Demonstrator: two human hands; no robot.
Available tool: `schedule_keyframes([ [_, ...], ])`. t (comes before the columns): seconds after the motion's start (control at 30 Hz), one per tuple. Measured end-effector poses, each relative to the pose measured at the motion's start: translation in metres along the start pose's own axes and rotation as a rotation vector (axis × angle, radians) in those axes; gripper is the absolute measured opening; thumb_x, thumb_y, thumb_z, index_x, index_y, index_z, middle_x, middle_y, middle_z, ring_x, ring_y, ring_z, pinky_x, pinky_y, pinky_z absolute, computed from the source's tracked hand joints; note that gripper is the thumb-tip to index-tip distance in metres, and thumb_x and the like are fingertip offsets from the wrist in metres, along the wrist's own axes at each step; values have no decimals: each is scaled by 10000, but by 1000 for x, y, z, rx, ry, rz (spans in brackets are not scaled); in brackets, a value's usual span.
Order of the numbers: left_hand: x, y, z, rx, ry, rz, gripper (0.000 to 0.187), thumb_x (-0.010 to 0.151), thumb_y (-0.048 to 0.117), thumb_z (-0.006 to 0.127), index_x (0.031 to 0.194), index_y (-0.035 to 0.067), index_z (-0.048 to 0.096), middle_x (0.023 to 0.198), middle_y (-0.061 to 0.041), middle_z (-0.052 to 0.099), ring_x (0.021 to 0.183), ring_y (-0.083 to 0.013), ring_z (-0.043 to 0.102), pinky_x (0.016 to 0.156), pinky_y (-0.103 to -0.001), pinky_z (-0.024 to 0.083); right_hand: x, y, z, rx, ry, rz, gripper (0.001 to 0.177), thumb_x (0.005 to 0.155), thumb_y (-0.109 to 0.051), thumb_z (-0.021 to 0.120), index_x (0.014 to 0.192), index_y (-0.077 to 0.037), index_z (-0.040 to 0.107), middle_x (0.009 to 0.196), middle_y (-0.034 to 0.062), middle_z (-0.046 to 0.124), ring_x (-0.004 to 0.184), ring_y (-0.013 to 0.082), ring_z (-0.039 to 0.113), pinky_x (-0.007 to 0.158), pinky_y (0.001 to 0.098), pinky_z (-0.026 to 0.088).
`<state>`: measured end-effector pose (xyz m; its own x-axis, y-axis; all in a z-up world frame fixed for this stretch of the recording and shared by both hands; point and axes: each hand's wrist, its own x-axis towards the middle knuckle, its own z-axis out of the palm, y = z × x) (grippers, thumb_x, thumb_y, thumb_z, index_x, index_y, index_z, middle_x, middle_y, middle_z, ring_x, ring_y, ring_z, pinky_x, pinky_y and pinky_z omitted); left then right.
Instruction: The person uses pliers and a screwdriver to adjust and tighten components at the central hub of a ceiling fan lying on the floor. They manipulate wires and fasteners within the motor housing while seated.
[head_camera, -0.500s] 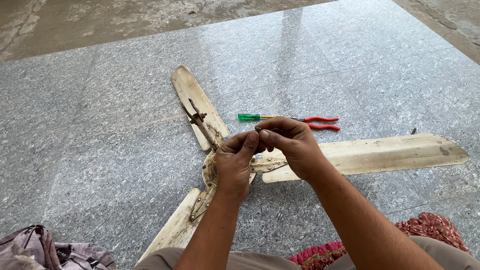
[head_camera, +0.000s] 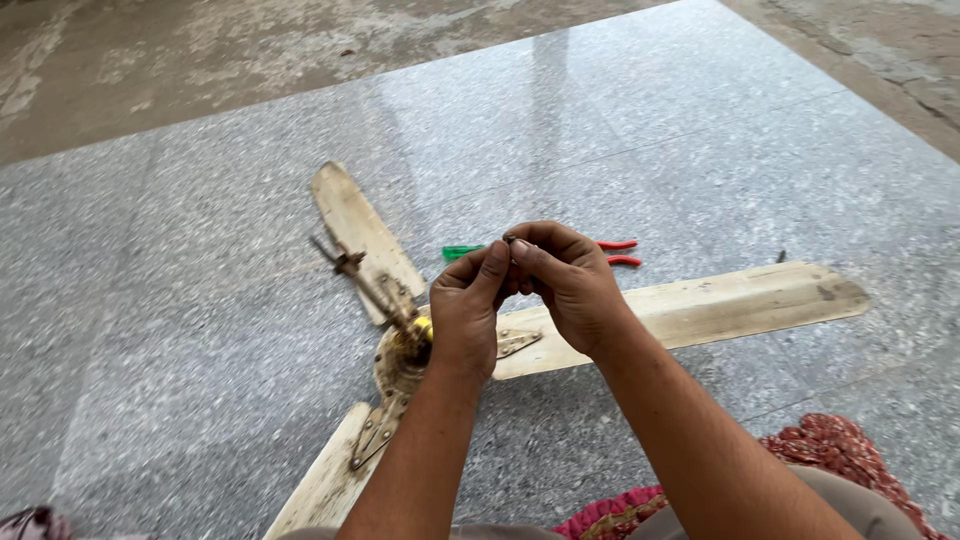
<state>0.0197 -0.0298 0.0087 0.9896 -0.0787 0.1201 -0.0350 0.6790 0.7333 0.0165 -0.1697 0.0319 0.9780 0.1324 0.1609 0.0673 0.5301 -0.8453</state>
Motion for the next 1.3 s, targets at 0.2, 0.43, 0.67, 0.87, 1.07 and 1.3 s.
schedule_keyframes([
  [0.2,21,-25,37,-78,-45,-48,202,953,212,774,977,11,764,835,-72,742,751,-183,682,736,-341,586,5,-34,-30,-95,70,-37,183,984,-137,723,1125,-20,730,890,16,702,782,95,600,705,263,514],
  [0.43,24,-67,91,-145,-133,-140,178,980,198,736,1013,26,767,870,-62,748,792,-175,684,772,-334,581,-15,-78,-82,-137,119,-60,205,976,-141,729,1138,-17,734,896,24,703,780,103,599,707,272,533],
  [0.67,25,-117,151,-160,-212,-222,188,1002,217,721,1014,34,765,880,-56,746,801,-170,681,781,-338,579,-44,-122,-137,-158,225,-103,203,970,-144,733,1125,-12,737,908,29,715,780,106,613,704,273,535],
  [0.87,21,-168,201,-159,-251,-329,195,996,240,710,1012,54,767,879,-37,740,824,-157,683,813,-340,585,-72,-152,-190,-182,371,-131,201,958,-156,735,1110,-24,743,902,36,732,793,103,648,715,270,559],
  [1.07,15,-231,246,-177,-305,-453,192,997,243,713,1000,58,764,877,-46,741,822,-160,694,806,-353,590,-106,-170,-252,-142,503,-182,190,962,-143,739,1114,-29,747,901,19,730,788,89,635,698,253,530],
  [1.3,-5,-320,274,-184,-382,-578,180,1019,229,695,1024,57,746,882,-35,735,806,-143,685,790,-337,592,-157,-165,-329,-126,663,-248,164,955,-116,749,1097,-34,740,879,19,725,750,96,631,667,259,529],
])
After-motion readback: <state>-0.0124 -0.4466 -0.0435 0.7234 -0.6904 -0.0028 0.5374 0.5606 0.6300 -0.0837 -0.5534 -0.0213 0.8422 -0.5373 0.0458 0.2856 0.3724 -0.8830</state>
